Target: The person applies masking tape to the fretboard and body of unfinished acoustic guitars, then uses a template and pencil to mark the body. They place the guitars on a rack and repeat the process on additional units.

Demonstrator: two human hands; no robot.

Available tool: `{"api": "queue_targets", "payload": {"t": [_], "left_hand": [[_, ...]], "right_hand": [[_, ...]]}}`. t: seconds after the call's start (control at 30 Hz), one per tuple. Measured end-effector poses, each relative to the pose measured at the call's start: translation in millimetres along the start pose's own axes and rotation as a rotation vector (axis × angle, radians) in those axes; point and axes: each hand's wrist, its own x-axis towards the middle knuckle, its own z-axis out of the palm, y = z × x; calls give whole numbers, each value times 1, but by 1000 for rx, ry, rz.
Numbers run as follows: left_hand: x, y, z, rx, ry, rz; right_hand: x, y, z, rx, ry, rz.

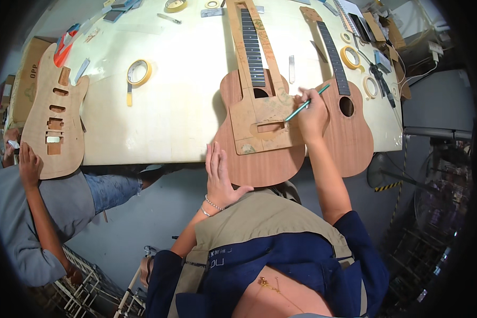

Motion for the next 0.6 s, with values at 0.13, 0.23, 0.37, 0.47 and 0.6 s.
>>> {"api": "queue_targets", "payload": {"t": [0.13,0.23,0.37,0.47,0.6], "left_hand": [[4,5,-10,97,-96,37],[3,1,-8,114,-106,41],[1,0,-6,113,-87,47],[0,0,-4,121,-75,55],[0,-1,-3,127,-64,61]], "right_hand": [[-18,-28,-6,-288,-319,-594],[-15,-26,2,-167,-414,-752],[-9,-32,20,-88,-379,-649],[-23,-35,26,-48,-323,-609],[-51,-28,7,-94,-480,-595]]}}
